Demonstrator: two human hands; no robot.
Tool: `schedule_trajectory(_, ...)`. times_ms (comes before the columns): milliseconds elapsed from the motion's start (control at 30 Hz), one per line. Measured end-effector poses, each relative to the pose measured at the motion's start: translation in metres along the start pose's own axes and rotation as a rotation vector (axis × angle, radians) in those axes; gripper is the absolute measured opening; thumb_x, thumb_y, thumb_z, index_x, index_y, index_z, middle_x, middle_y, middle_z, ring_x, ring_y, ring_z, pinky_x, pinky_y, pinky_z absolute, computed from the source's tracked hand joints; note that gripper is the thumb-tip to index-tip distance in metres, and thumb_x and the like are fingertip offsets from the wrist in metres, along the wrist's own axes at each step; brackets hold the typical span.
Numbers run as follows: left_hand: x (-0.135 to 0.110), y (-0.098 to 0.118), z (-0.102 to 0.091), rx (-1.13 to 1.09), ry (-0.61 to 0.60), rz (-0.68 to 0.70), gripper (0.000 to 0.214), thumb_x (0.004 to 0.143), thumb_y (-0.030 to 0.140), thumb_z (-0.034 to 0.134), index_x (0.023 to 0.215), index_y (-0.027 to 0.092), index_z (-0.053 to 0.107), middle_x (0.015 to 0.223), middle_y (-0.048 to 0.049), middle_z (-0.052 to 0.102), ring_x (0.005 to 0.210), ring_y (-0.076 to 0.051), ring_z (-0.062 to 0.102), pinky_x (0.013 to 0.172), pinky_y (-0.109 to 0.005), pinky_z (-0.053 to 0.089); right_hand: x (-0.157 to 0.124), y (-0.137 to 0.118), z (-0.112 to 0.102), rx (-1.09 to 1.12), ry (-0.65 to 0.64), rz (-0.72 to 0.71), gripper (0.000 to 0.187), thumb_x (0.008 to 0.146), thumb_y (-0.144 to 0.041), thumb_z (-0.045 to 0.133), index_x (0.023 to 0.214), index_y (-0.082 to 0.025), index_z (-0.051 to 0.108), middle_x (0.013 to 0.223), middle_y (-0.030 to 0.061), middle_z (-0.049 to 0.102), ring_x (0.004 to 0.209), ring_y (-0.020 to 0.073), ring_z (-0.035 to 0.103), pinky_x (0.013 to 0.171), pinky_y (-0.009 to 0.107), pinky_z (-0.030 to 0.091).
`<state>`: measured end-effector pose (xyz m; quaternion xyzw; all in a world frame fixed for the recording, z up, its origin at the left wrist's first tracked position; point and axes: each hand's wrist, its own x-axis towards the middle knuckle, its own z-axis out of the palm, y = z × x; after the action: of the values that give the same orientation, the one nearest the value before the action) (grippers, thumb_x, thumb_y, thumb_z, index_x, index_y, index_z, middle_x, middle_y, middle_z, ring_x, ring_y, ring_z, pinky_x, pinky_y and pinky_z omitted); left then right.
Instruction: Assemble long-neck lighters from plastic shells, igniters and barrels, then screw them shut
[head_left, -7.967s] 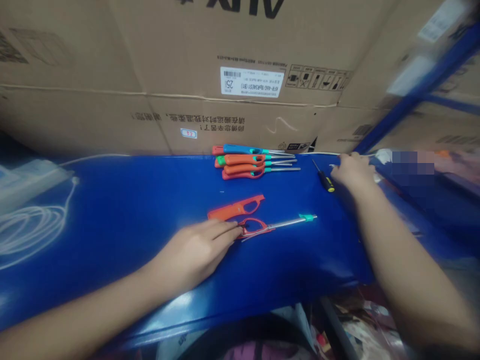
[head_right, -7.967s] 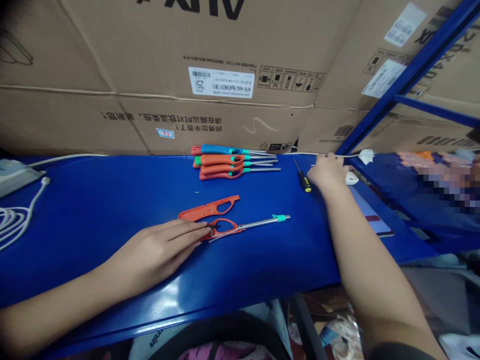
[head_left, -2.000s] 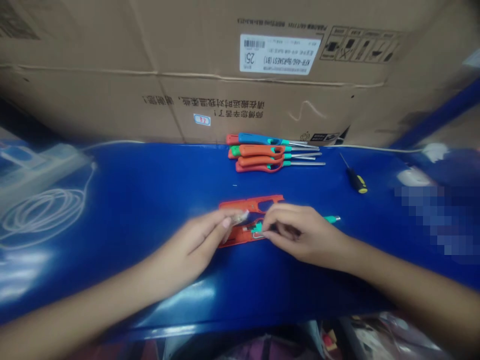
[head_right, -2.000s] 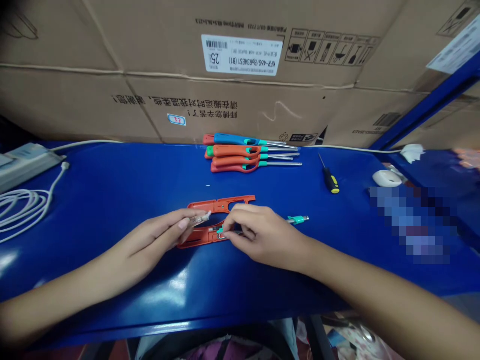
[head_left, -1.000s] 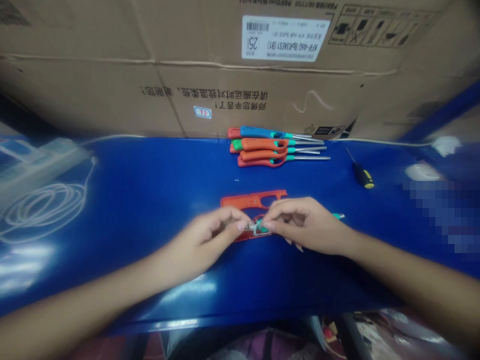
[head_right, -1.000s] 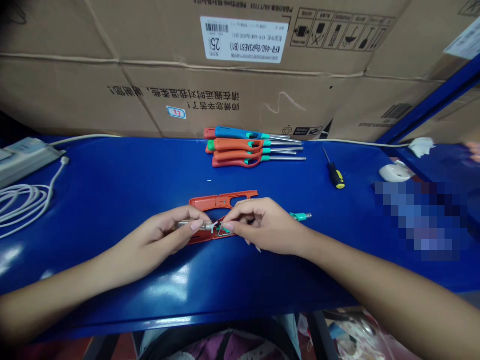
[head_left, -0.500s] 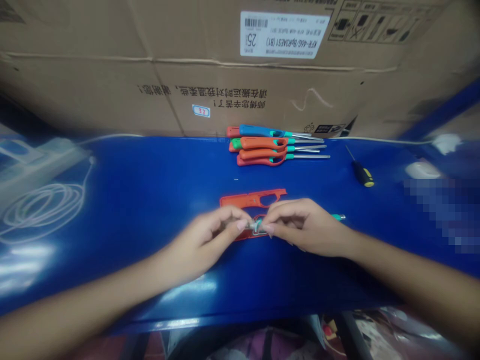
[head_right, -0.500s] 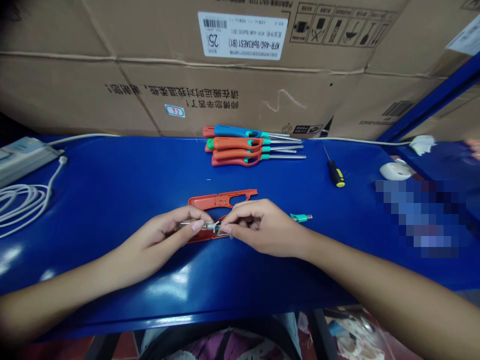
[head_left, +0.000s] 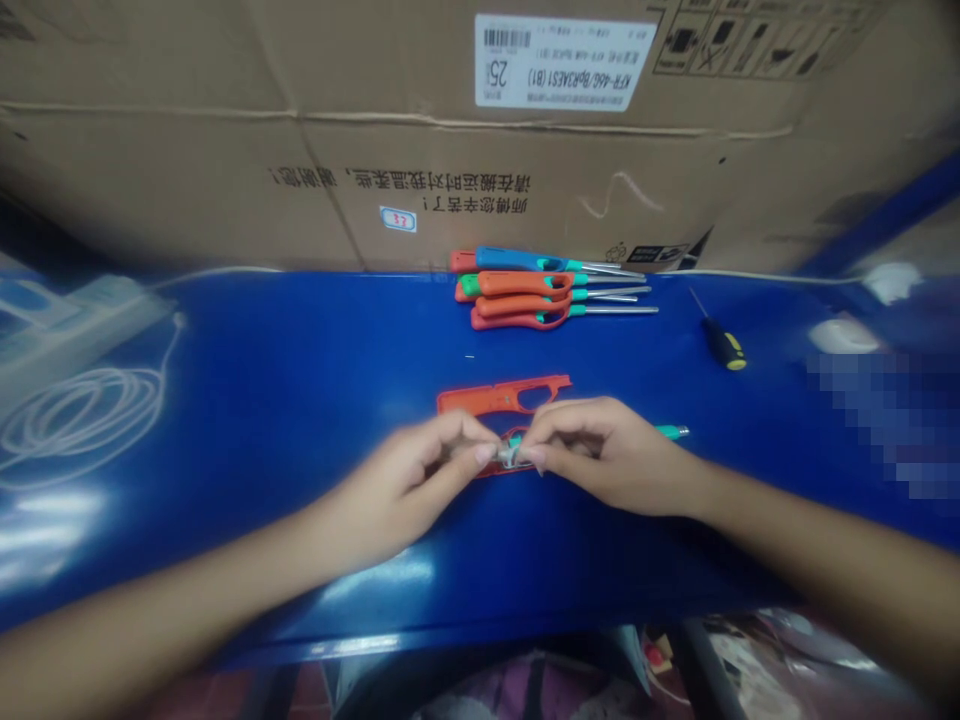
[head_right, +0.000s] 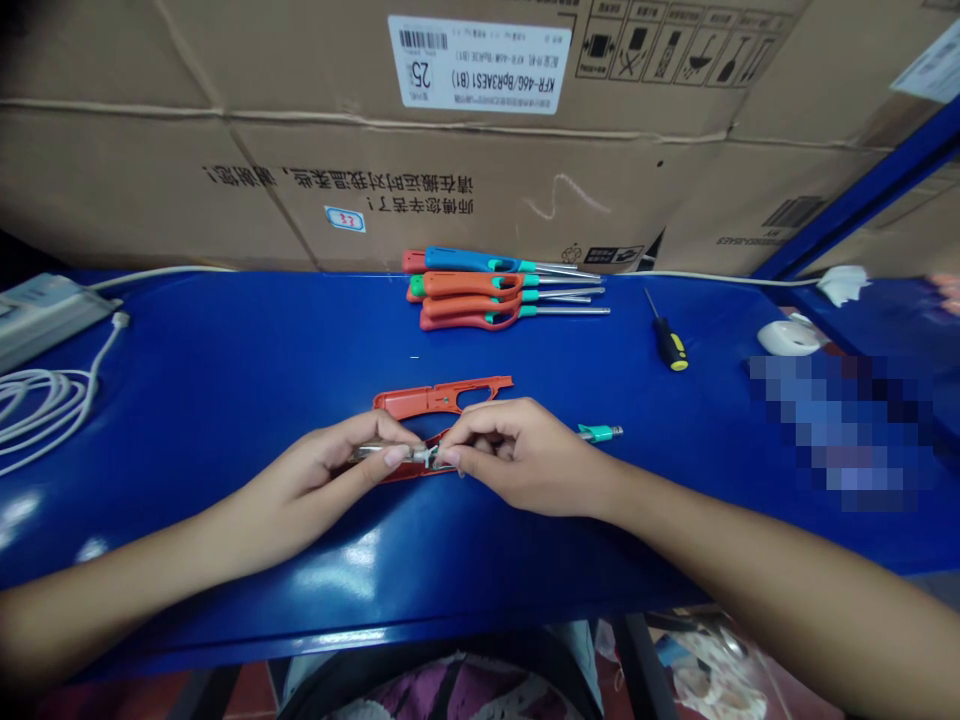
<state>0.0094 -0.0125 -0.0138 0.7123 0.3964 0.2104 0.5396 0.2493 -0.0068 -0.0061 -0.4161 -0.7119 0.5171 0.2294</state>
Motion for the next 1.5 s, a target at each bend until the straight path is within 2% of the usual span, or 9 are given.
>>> schedule_trajectory(133, 0.0011, 0.0005, 0.0014, 0.009, 0.005, 0.017, 0.026, 0.104, 0.037, 0.046, 0.106, 0.018, 0.064, 0.101, -0.0038, 0.07, 0.093, -0.018, 0.063, 0.084, -0.03, 0.047, -0.0003, 0.0003, 0.0015, -0.018, 0.012, 0.017, 0.022, 0.092, -0.034, 0.06, 0.085, -0.016, 0.071, 0.077, 0.002, 0.061, 0.058, 0.0082, 0.045, 0.049, 0.022, 0.036)
schedule_trajectory(567, -0.001, -0.0006, 0.0047, 0.038, 0.02, 0.026, 0.026, 0.104, 0.038, 0.045, 0.108, 0.019, 0.063, 0.101, -0.0029, 0.07, 0.094, -0.018, 0.063, 0.085, -0.03, 0.046, -0.0006, 0.0016, 0.0041, 0.01, 0.023, 0.022, 0.023, 0.091, -0.035, 0.061, 0.086, -0.015, 0.072, 0.079, 0.0021, 0.061, 0.058, 0.0078, 0.044, 0.05, 0.022, 0.035)
schedule_trajectory(867, -0.0033, -0.0009, 0.0057, 0.126, 0.017, 0.024, 0.027, 0.104, 0.039, 0.044, 0.11, 0.02, 0.062, 0.101, -0.0034, 0.071, 0.094, -0.02, 0.064, 0.083, -0.031, 0.048, 0.0003, 0.0021, 0.0038, 0.04, 0.002, 0.036, 0.024, 0.091, -0.038, 0.061, 0.085, -0.017, 0.071, 0.075, 0.0013, 0.061, 0.061, 0.0095, 0.047, 0.052, 0.022, 0.037)
schedule_trajectory(1033, -0.0029, -0.0007, 0.0057, 0.121, 0.02, 0.022, 0.026, 0.105, 0.039, 0.043, 0.108, 0.021, 0.062, 0.101, -0.0018, 0.07, 0.093, -0.018, 0.063, 0.084, -0.03, 0.046, 0.0, 0.0021, 0.0034, 0.056, 0.004, 0.031, 0.023, 0.09, -0.037, 0.062, 0.085, -0.016, 0.071, 0.077, 0.002, 0.062, 0.062, 0.01, 0.049, 0.053, 0.023, 0.039)
schedule_trajectory(1200, -0.0032, -0.0011, 0.0062, 0.109, 0.017, 0.021, 0.026, 0.105, 0.04, 0.044, 0.109, 0.022, 0.061, 0.101, -0.0017, 0.07, 0.092, -0.018, 0.063, 0.084, -0.03, 0.046, 0.0002, 0.0015, 0.0052, 0.047, 0.029, 0.045, 0.023, 0.089, -0.037, 0.063, 0.085, -0.016, 0.072, 0.075, 0.0018, 0.062, 0.057, 0.0085, 0.045, 0.049, 0.022, 0.036)
schedule_trajectory(1500, -0.0033, 0.0024, 0.0053, 0.078, 0.012, 0.035, 0.024, 0.105, 0.038, 0.045, 0.11, 0.023, 0.063, 0.103, -0.0006, 0.07, 0.094, -0.016, 0.063, 0.083, -0.027, 0.047, 0.0009, 0.0009, 0.0056, 0.088, 0.038, 0.062, 0.02, 0.088, -0.033, 0.065, 0.084, -0.015, 0.071, 0.074, 0.0021, 0.063, 0.059, 0.0088, 0.05, 0.051, 0.022, 0.039)
